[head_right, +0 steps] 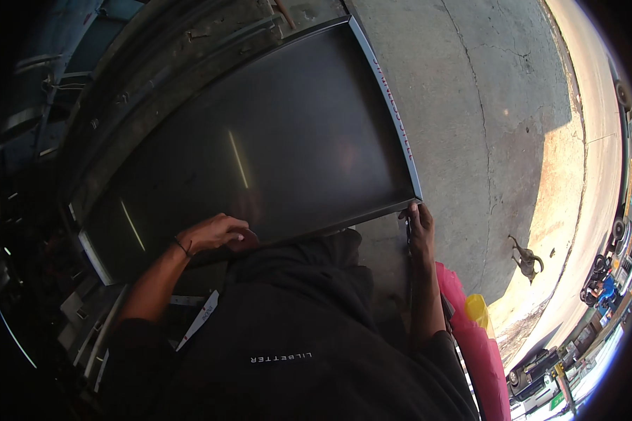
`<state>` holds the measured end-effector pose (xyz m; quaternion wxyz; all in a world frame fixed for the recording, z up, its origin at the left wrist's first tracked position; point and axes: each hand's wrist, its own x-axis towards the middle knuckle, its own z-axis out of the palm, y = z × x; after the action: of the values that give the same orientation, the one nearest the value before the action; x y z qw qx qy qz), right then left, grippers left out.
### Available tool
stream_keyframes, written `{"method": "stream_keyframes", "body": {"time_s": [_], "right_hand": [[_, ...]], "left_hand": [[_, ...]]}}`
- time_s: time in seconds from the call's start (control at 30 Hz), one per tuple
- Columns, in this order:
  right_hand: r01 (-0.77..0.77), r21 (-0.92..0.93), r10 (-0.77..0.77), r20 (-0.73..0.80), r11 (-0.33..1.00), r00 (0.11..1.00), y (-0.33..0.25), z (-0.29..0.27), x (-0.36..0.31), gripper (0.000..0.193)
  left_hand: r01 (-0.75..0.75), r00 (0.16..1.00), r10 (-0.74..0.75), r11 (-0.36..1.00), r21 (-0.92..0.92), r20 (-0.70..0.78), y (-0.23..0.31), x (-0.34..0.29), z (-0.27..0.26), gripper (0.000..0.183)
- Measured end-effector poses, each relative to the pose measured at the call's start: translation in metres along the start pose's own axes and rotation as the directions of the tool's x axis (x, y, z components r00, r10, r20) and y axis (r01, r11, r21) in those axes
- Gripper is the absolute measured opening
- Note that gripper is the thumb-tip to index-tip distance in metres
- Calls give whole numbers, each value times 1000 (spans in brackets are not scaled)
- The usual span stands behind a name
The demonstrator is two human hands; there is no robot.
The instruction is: The person sands the edge and surface of a metal sheet by hand using a small circular sanding disc, moving it along the perimeter and corners.
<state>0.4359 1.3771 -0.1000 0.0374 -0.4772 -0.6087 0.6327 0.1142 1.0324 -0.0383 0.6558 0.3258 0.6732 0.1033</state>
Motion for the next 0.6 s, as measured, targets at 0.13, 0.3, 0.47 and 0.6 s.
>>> {"method": "stream_keyframes", "body": {"time_s": [0.13, 0.3, 0.47, 0.6], "right_hand": [[37, -37, -37, -10, 999, 999, -1, -7, 6, 38], [12, -145, -9, 22, 989, 1000, -5, -10, 1, 45], [-4, -135, 6, 15, 991, 1000, -8, -4, -1, 45], [0, -114, 0, 1, 993, 1000, -7, -7, 0, 45]], "left_hand": [[-55, 998, 55, 996, -76, -5, 12, 3, 0, 18], [-215, 976, 216, 976, 29, -35, 86, 67, -2, 20], [-51, 999, 51, 998, -25, -4, 58, 34, -6, 24], [-81, 995, 80, 996, -26, -58, -3, 16, 6, 26]]}}
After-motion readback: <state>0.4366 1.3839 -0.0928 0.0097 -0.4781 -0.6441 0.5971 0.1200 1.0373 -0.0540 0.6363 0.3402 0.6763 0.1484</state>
